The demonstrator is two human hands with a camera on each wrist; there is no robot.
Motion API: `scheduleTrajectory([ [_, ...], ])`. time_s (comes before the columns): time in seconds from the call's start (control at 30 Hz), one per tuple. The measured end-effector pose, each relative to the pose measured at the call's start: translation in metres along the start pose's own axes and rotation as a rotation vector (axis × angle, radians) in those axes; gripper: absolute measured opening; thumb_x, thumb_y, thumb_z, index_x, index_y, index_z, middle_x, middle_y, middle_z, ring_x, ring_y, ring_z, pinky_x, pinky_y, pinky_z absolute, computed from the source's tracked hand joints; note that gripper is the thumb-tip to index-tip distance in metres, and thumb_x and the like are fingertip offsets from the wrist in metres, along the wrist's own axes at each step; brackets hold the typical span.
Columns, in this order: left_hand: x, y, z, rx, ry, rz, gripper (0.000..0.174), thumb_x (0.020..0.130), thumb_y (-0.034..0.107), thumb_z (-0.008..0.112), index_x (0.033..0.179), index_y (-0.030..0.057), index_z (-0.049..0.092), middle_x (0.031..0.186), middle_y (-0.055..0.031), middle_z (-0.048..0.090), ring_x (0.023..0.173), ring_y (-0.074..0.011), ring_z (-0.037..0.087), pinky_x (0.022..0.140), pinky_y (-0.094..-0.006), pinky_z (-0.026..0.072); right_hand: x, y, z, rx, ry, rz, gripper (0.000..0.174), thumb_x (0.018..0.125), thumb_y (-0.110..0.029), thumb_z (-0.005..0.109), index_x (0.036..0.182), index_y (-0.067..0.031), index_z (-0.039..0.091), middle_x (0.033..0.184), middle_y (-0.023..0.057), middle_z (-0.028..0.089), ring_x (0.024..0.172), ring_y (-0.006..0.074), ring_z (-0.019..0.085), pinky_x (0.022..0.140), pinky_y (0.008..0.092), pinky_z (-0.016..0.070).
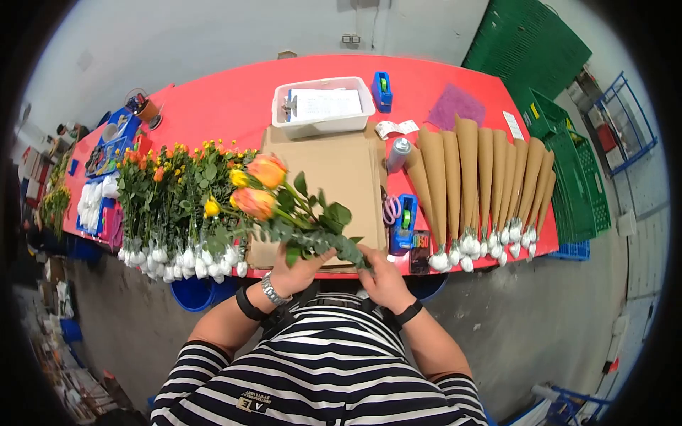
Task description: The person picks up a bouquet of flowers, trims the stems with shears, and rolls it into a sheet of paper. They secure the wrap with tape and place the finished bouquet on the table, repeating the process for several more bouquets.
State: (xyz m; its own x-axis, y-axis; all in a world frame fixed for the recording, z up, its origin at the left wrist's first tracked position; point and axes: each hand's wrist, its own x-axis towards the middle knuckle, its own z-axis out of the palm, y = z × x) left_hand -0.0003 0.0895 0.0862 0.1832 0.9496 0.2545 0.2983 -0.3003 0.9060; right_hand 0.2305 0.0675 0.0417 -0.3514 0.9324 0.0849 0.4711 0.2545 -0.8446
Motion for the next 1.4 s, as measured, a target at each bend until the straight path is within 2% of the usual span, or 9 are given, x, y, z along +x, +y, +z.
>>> scheduleTrajectory([
  [0.1, 0.000, 0.002, 0.013, 0.228, -0.020, 0.339, 0.029, 0.088, 0.015, 0.075, 0.116, 0.0073, 0.073, 0.111, -0.0085, 0.075, 0.102, -0.0298, 0.070, 0.097, -0.0430, 0.0507, 0.000, 0.026, -0.007, 0.186, -0.103, -0.038, 0.050, 0.095, -0.010, 0.067, 0.141, 0.0002, 0.052, 0.126, 0.0208, 0.065, 0.117, 0.0326, 0.064, 0.100, 0.0390, 0.0486],
  [0.17, -0.008, -0.009, 0.029, 0.444, -0.287, 0.121, 0.038, 0.091, 0.016, 0.071, 0.128, 0.0088, 0.068, 0.126, -0.0104, 0.070, 0.115, -0.0293, 0.066, 0.103, -0.0423, 0.0487, 0.003, 0.040, -0.012, 0.284, -0.124, -0.057, 0.040, 0.096, -0.010, 0.066, 0.135, -0.0010, 0.058, 0.125, 0.0176, 0.067, 0.115, 0.0298, 0.064, 0.098, 0.0365, 0.0489],
  [0.37, -0.006, 0.000, 0.057, -0.359, -0.265, -0.047, 0.050, 0.091, 0.017, 0.072, 0.137, 0.0044, 0.059, 0.133, -0.0127, 0.066, 0.120, -0.0275, 0.065, 0.106, -0.0389, 0.0493, 0.000, 0.068, -0.029, 0.302, -0.234, -0.163, 0.030, 0.096, -0.009, 0.062, 0.125, -0.0024, 0.065, 0.118, 0.0139, 0.072, 0.109, 0.0293, 0.068, 0.096, 0.0366, 0.0503],
  [0.73, 0.003, -0.022, 0.054, -0.612, -0.248, -0.293, 0.056, 0.084, 0.023, 0.078, 0.134, 0.0048, 0.058, 0.137, -0.0114, 0.061, 0.122, -0.0308, 0.062, 0.112, -0.0424, 0.0434, 0.004, 0.096, -0.030, 0.013, -0.136, -0.358, 0.037, 0.093, -0.003, 0.060, 0.130, -0.0029, 0.063, 0.122, 0.0157, 0.069, 0.114, 0.0312, 0.065, 0.099, 0.0354, 0.0484],
  [0.8, 0.005, -0.047, 0.033, -0.400, -0.308, -0.122, 0.062, 0.080, 0.028, 0.080, 0.134, 0.0051, 0.057, 0.134, -0.0117, 0.062, 0.118, -0.0308, 0.063, 0.111, -0.0434, 0.0431, 0.004, 0.073, -0.044, 0.158, -0.374, 0.201, 0.031, 0.095, -0.003, 0.058, 0.124, -0.0028, 0.067, 0.122, 0.0171, 0.068, 0.115, 0.0337, 0.065, 0.099, 0.0379, 0.0480],
  [0.87, -0.006, -0.111, 0.031, 0.360, -0.342, 0.010, 0.064, 0.076, 0.026, 0.080, 0.133, 0.0061, 0.058, 0.130, -0.0126, 0.063, 0.122, -0.0292, 0.061, 0.109, -0.0417, 0.0440, 0.005, 0.060, -0.038, 0.261, -0.221, 0.085, 0.027, 0.095, -0.004, 0.057, 0.119, -0.0026, 0.069, 0.117, 0.0177, 0.070, 0.108, 0.0347, 0.066, 0.095, 0.0390, 0.0496],
  [0.97, -0.024, -0.158, 0.032, 0.818, -0.262, 0.199, 0.049, 0.084, 0.032, 0.068, 0.126, 0.0074, 0.062, 0.121, -0.0132, 0.065, 0.136, -0.0326, 0.050, 0.113, -0.0437, 0.0371, 0.006, 0.070, -0.020, 0.208, -0.050, -0.046, 0.024, 0.094, -0.004, 0.057, 0.116, -0.0016, 0.068, 0.107, 0.0170, 0.072, 0.094, 0.0335, 0.069, 0.084, 0.0391, 0.0522],
  [1.1, -0.064, -0.256, 0.042, 0.690, -0.364, 0.224, 0.035, 0.085, 0.030, 0.064, 0.110, 0.0065, 0.068, 0.124, -0.0120, 0.063, 0.138, -0.0349, 0.046, 0.113, -0.0507, 0.0347, 0.014, 0.044, -0.013, 0.076, 0.001, -0.024, 0.017, 0.094, -0.005, 0.058, 0.107, 0.0003, 0.069, 0.098, 0.0144, 0.073, 0.090, 0.0314, 0.069, 0.081, 0.0388, 0.0517],
  [1.4, -0.046, -0.212, -0.005, 0.488, -0.326, 0.183, 0.030, 0.081, 0.023, 0.064, 0.109, 0.0150, 0.071, 0.103, 0.0023, 0.071, 0.108, -0.0190, 0.065, 0.114, -0.0456, 0.0361, 0.053, 0.025, 0.019, -0.001, -0.007, -0.019, 0.020, 0.092, -0.005, 0.065, 0.111, -0.0005, 0.066, 0.106, 0.0178, 0.069, 0.097, 0.0372, 0.066, 0.087, 0.0392, 0.0508],
])
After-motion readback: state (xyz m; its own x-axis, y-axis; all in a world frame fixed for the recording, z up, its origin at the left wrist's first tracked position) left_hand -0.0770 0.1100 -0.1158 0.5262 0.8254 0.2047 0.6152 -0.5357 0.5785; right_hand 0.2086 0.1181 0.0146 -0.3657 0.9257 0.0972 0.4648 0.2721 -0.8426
